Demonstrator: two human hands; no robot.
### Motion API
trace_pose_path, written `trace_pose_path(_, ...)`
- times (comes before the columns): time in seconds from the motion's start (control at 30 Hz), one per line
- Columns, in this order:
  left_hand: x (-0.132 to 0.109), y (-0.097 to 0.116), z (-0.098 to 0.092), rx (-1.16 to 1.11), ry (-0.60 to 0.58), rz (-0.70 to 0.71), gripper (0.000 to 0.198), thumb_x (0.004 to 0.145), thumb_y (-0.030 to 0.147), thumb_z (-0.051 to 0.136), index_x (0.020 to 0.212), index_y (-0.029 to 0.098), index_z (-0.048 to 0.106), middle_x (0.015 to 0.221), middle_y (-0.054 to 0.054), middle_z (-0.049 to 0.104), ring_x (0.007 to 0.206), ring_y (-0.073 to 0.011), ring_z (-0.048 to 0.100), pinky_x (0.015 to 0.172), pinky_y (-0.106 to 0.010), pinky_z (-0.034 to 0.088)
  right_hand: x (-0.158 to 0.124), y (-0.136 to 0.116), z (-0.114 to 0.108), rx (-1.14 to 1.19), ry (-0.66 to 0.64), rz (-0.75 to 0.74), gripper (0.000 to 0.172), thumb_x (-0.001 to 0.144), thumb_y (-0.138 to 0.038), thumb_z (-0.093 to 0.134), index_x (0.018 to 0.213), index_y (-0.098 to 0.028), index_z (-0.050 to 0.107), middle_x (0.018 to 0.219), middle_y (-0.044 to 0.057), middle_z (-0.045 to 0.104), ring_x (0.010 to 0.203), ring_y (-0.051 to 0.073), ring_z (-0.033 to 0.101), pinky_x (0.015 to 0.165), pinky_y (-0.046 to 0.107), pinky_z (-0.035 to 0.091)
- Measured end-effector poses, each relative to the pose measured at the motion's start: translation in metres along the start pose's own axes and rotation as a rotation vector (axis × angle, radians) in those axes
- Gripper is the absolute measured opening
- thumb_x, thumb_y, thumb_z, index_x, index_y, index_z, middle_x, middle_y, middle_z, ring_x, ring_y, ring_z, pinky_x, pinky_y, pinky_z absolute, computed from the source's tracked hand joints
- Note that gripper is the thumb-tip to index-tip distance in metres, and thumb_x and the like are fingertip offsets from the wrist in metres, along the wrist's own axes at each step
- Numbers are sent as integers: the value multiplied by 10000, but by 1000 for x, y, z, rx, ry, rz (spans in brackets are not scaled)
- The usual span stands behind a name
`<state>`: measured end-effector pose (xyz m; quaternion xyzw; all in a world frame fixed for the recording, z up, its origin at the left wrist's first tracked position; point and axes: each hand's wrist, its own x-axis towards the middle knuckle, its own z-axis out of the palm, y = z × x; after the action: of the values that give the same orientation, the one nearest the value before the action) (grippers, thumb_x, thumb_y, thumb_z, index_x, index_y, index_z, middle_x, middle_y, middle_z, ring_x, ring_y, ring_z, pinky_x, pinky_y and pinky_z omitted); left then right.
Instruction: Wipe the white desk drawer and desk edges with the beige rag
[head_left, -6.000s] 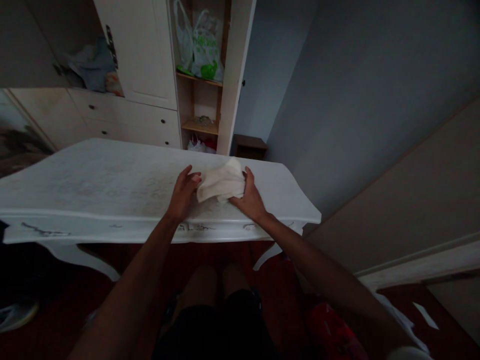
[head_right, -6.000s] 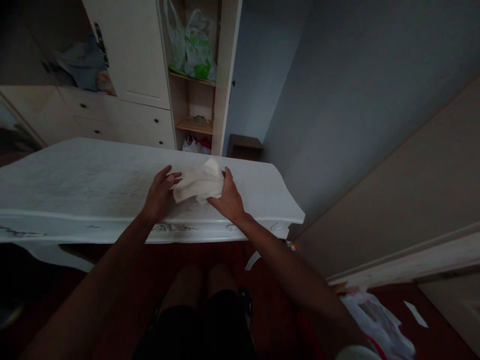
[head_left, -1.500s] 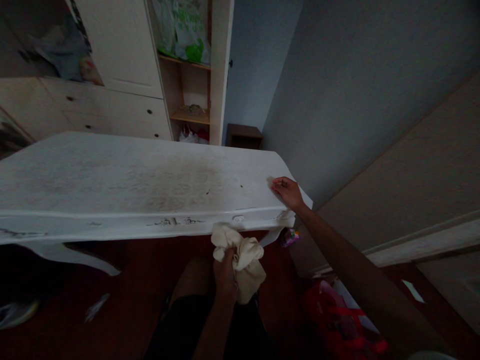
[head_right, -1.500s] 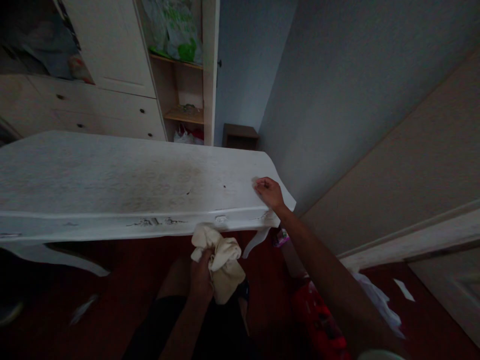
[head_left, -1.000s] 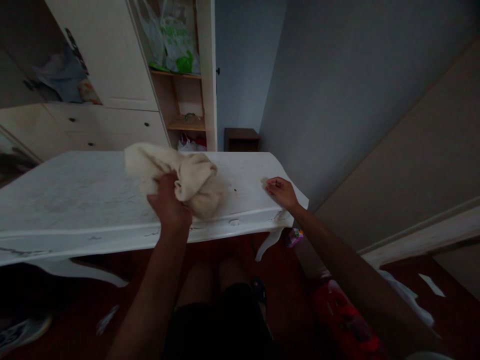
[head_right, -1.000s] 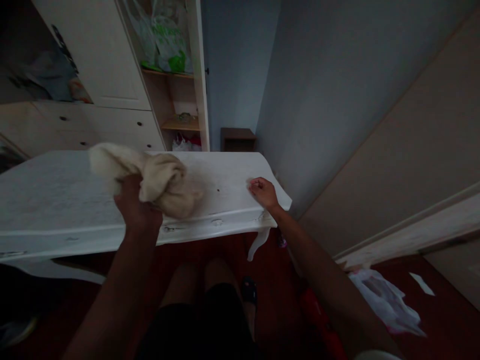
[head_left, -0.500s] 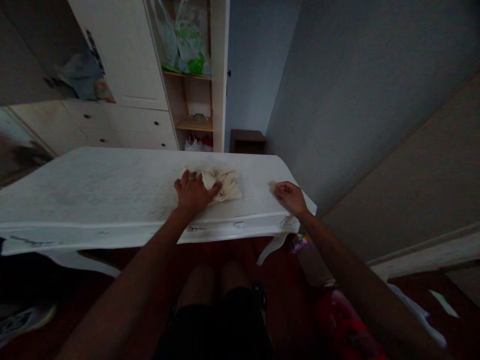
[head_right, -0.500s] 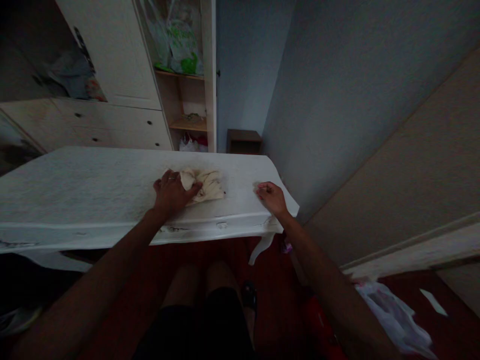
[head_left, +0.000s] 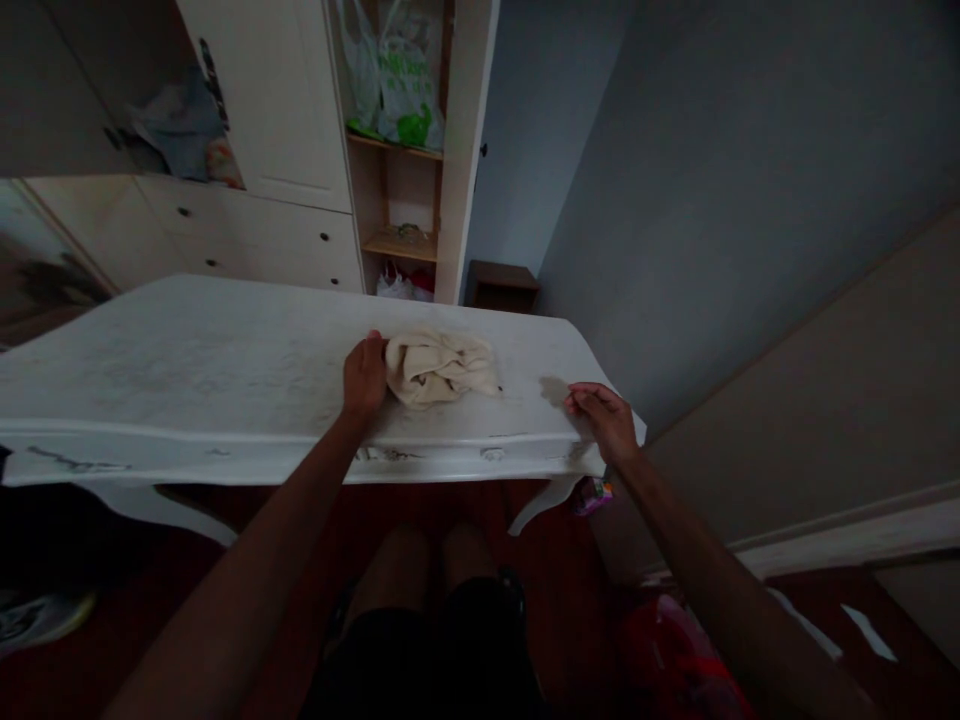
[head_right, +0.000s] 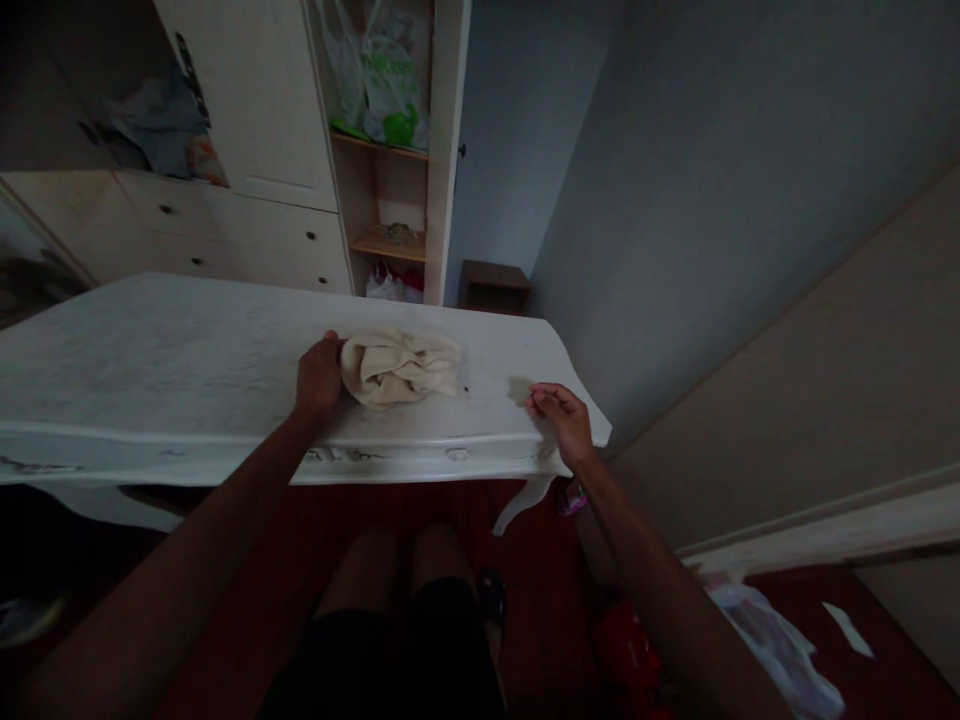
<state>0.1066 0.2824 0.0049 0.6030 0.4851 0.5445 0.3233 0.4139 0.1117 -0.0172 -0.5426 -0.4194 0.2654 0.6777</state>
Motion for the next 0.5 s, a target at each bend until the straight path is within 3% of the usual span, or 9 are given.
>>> trace_pose_path(0.13, -2, 0, -1, -3, -8, 36, 409, 947, 416, 349, 613, 194, 430, 605, 3, 449, 615, -141, 422, 597, -278, 328, -72, 3, 39, 224, -87, 116, 291, 783, -412, 741, 956, -186, 679, 721, 4, 657, 649, 104, 588, 639, 238, 473)
trace_pose_path(0.23, -3, -4, -2, -37, -18, 59, 388, 930, 396, 411, 598, 201, 355, 574, 29, 343, 568, -123, 343, 552, -279, 268, -111, 21, 67, 225, -300, 480, 389, 811, -478, 702, 1034, -163, 652, 860, 65, 701, 681, 148, 644, 635, 292, 520)
trace_pose_path(0.3, -4, -6, -2, -68, -24, 51, 390, 929, 404, 411, 602, 200, 359, 577, 29, 344, 565, -122, 340, 545, -277, 264, -117, 34, 79, 282, -376, 744, 411, 816, -475, 696, 1067, -156, 628, 989, 103, 706, 780, 185, 675, 665, 340, 549)
trace_pose_path(0.37, -4, -7, -3, -88, -29, 43, 388, 927, 408, 407, 602, 199, 371, 579, 27, 356, 567, -124, 345, 541, -276, 268, -110, 44, 85, 413, -368, 938, 398, 865, -480, 635, 1074, -141, 613, 1044, 120, 701, 834, 198, 684, 678, 360, 561)
trace_pose_path(0.5, -4, -5, -4, -80, -24, 39, 376, 913, 372, 404, 583, 194, 393, 564, 25, 374, 570, -127, 357, 544, -274, 277, -88, 49, 89, 741, -240, 1093, 461, 995, -479, 383, 1080, -78, 592, 946, 117, 718, 734, 168, 684, 602, 292, 541)
